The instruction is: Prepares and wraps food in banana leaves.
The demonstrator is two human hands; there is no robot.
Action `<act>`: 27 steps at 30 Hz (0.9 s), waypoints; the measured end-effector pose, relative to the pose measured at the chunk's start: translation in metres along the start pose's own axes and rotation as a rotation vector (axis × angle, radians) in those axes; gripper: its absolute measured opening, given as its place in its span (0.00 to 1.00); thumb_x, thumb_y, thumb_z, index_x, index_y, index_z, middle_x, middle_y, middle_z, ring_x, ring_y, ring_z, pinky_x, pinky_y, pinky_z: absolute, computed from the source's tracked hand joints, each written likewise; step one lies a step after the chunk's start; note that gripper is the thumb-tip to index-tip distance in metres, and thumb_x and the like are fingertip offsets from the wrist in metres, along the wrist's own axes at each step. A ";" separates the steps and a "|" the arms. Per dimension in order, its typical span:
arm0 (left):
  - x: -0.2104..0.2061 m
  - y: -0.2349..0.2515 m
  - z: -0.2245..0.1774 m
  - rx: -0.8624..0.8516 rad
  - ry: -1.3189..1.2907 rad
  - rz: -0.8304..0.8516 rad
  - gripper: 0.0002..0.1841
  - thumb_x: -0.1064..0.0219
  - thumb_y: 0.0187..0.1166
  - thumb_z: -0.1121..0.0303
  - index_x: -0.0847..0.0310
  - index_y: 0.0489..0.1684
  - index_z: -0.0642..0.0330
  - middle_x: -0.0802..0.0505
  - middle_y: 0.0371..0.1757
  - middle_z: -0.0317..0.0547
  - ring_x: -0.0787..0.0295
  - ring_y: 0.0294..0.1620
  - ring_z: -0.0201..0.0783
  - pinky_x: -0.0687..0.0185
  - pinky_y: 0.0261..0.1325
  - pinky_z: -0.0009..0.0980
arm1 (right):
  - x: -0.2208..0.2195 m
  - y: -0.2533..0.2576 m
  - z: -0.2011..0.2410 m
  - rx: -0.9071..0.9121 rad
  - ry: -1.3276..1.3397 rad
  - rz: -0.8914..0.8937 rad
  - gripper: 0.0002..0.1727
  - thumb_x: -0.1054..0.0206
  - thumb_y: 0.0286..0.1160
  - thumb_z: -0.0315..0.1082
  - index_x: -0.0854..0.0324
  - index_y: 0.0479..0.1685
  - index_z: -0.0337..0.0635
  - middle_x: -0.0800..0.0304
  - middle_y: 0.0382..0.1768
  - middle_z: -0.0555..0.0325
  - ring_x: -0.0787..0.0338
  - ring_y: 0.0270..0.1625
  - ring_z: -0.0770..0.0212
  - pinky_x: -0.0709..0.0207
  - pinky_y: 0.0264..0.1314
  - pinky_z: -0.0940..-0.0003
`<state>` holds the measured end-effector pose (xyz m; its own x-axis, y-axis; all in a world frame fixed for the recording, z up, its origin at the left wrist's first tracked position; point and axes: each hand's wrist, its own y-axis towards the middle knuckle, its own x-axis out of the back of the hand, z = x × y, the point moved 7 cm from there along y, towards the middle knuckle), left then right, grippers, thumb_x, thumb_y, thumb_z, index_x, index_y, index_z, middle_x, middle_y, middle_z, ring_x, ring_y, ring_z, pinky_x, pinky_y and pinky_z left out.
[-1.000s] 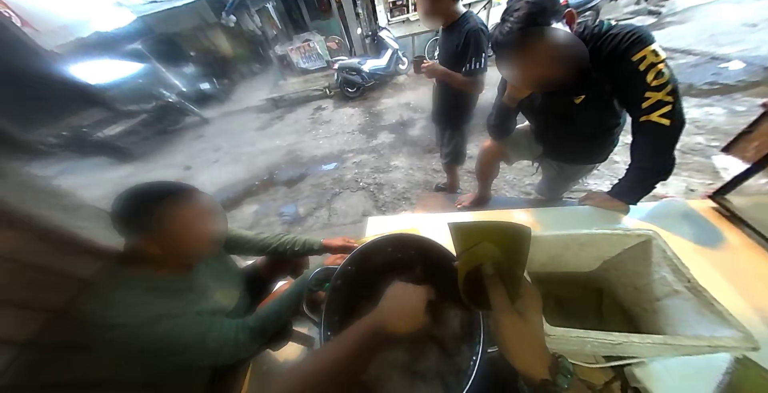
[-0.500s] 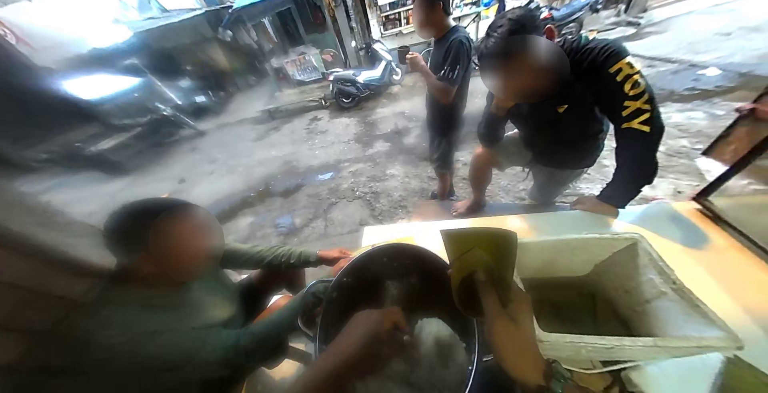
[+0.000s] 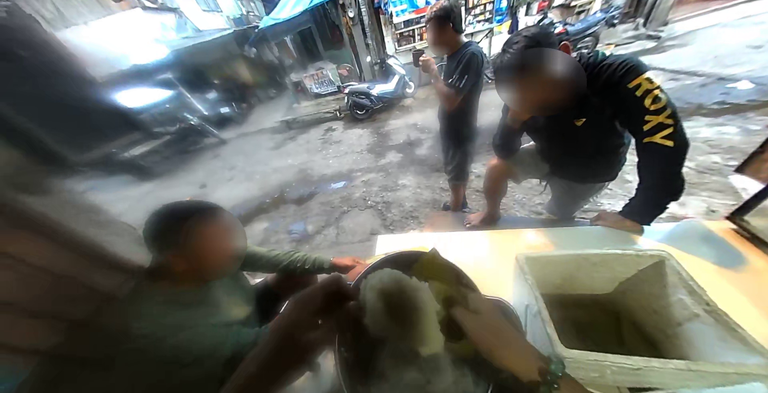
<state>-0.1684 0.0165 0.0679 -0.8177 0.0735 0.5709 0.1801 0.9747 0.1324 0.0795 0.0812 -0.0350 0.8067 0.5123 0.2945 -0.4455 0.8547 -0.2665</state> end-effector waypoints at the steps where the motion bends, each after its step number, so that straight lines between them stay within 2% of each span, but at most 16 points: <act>1: 0.004 0.001 -0.001 0.006 -0.001 -0.006 0.11 0.34 0.82 0.60 0.16 0.48 0.57 0.09 0.39 0.33 0.12 0.37 0.24 0.13 0.44 0.23 | -0.009 0.001 -0.003 -0.008 0.045 0.033 0.20 0.48 0.84 0.33 0.22 0.70 0.38 0.13 0.54 0.49 0.14 0.54 0.60 0.21 0.60 0.58; 4: 0.006 0.006 0.004 0.039 0.014 0.000 0.11 0.34 0.82 0.59 0.16 0.48 0.57 0.08 0.39 0.33 0.12 0.38 0.25 0.14 0.44 0.24 | -0.026 -0.004 -0.005 -0.010 0.280 0.120 0.16 0.46 0.81 0.29 0.21 0.63 0.41 0.14 0.45 0.63 0.15 0.44 0.74 0.20 0.50 0.73; 7: 0.000 0.010 0.017 0.089 0.121 0.026 0.13 0.35 0.82 0.56 0.15 0.50 0.56 0.07 0.43 0.35 0.10 0.42 0.27 0.12 0.49 0.27 | -0.030 -0.015 0.001 -0.050 0.410 0.163 0.12 0.47 0.80 0.26 0.21 0.53 0.47 0.15 0.37 0.72 0.16 0.39 0.79 0.20 0.43 0.78; 11: -0.004 0.016 0.029 0.145 0.327 0.083 0.16 0.36 0.83 0.51 0.13 0.54 0.51 0.06 0.50 0.35 0.09 0.53 0.30 0.14 0.63 0.37 | -0.032 -0.022 -0.001 -0.128 0.581 0.143 0.15 0.47 0.75 0.22 0.21 0.55 0.45 0.09 0.39 0.68 0.10 0.40 0.74 0.13 0.44 0.75; 13: -0.004 0.021 0.026 0.100 0.441 0.114 0.17 0.38 0.83 0.50 0.12 0.53 0.49 0.06 0.50 0.35 0.10 0.54 0.33 0.16 0.64 0.43 | -0.036 -0.020 -0.004 -0.159 0.690 0.176 0.15 0.50 0.78 0.24 0.26 0.59 0.44 0.10 0.40 0.63 0.09 0.40 0.70 0.12 0.44 0.73; 14: -0.003 0.023 0.024 0.073 0.482 0.130 0.17 0.38 0.83 0.49 0.11 0.53 0.48 0.06 0.49 0.35 0.10 0.54 0.34 0.16 0.63 0.45 | -0.040 -0.019 -0.006 -0.160 0.753 0.202 0.13 0.53 0.83 0.28 0.26 0.56 0.44 0.08 0.39 0.60 0.07 0.40 0.67 0.11 0.43 0.70; 15: -0.002 0.025 0.021 0.055 0.510 0.142 0.16 0.38 0.84 0.49 0.11 0.52 0.48 0.06 0.48 0.35 0.10 0.53 0.35 0.16 0.63 0.46 | -0.043 -0.017 -0.007 -0.147 0.817 0.248 0.16 0.58 0.89 0.35 0.24 0.55 0.43 0.06 0.42 0.55 0.06 0.43 0.61 0.11 0.45 0.64; 17: 0.000 0.029 0.019 0.065 0.539 0.164 0.16 0.39 0.84 0.50 0.11 0.53 0.47 0.06 0.50 0.34 0.10 0.55 0.33 0.17 0.64 0.45 | -0.049 -0.014 -0.006 -0.094 0.882 0.348 0.31 0.67 0.92 0.53 0.23 0.65 0.43 0.07 0.51 0.49 0.06 0.52 0.51 0.11 0.50 0.52; 18: 0.001 0.031 0.018 0.078 0.541 0.170 0.16 0.39 0.85 0.50 0.12 0.53 0.47 0.06 0.51 0.33 0.10 0.55 0.33 0.17 0.65 0.44 | -0.051 -0.015 -0.006 -0.048 0.880 0.391 0.34 0.66 0.90 0.59 0.25 0.71 0.44 0.08 0.56 0.49 0.07 0.56 0.50 0.12 0.53 0.49; 19: 0.002 0.034 0.017 0.089 0.536 0.174 0.16 0.39 0.85 0.50 0.12 0.54 0.46 0.06 0.51 0.32 0.10 0.55 0.32 0.16 0.66 0.43 | -0.052 -0.017 -0.006 0.016 0.870 0.441 0.36 0.60 0.87 0.64 0.29 0.76 0.46 0.09 0.60 0.50 0.08 0.59 0.49 0.12 0.54 0.48; 20: 0.003 0.036 0.015 0.097 0.529 0.182 0.15 0.39 0.85 0.49 0.12 0.54 0.46 0.06 0.51 0.31 0.10 0.54 0.30 0.16 0.65 0.42 | -0.054 -0.019 -0.007 0.081 0.865 0.488 0.37 0.47 0.82 0.67 0.33 0.78 0.47 0.11 0.62 0.51 0.09 0.61 0.50 0.11 0.56 0.49; 21: 0.004 0.038 0.012 0.096 0.520 0.192 0.15 0.38 0.85 0.49 0.12 0.54 0.46 0.06 0.50 0.31 0.09 0.52 0.30 0.14 0.63 0.40 | -0.056 -0.020 -0.008 0.127 0.868 0.519 0.40 0.32 0.73 0.64 0.33 0.77 0.47 0.10 0.61 0.53 0.08 0.59 0.51 0.10 0.54 0.52; 22: 0.003 0.040 0.008 0.090 0.513 0.207 0.15 0.37 0.85 0.50 0.12 0.53 0.46 0.06 0.48 0.31 0.09 0.51 0.30 0.14 0.62 0.40 | -0.058 -0.021 -0.007 0.168 0.856 0.545 0.39 0.22 0.67 0.57 0.30 0.74 0.48 0.09 0.59 0.55 0.07 0.57 0.54 0.10 0.52 0.56; 23: 0.001 0.042 0.003 0.084 0.509 0.233 0.14 0.37 0.85 0.50 0.12 0.53 0.46 0.06 0.47 0.32 0.10 0.50 0.30 0.15 0.61 0.40 | -0.059 -0.021 -0.006 0.209 0.827 0.582 0.36 0.19 0.65 0.46 0.30 0.73 0.49 0.09 0.59 0.57 0.07 0.56 0.57 0.10 0.53 0.59; 25: -0.004 0.047 -0.011 0.026 0.547 0.300 0.12 0.36 0.84 0.52 0.11 0.50 0.46 0.07 0.45 0.32 0.11 0.50 0.31 0.16 0.60 0.41 | -0.061 -0.022 0.002 0.267 0.779 0.620 0.33 0.23 0.63 0.24 0.29 0.72 0.45 0.09 0.59 0.58 0.08 0.55 0.62 0.12 0.58 0.63; 27: -0.015 0.050 -0.025 -0.058 0.593 0.389 0.11 0.35 0.83 0.53 0.11 0.48 0.46 0.08 0.43 0.31 0.13 0.51 0.33 0.21 0.62 0.42 | -0.061 -0.023 0.009 0.286 0.744 0.556 0.31 0.27 0.56 0.14 0.23 0.66 0.38 0.07 0.53 0.58 0.07 0.51 0.66 0.11 0.56 0.67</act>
<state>-0.1337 0.0586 0.0862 -0.2562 0.2704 0.9280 0.4405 0.8873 -0.1369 0.0370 0.0307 -0.0382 0.4480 0.7493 -0.4877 -0.8355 0.5450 0.0698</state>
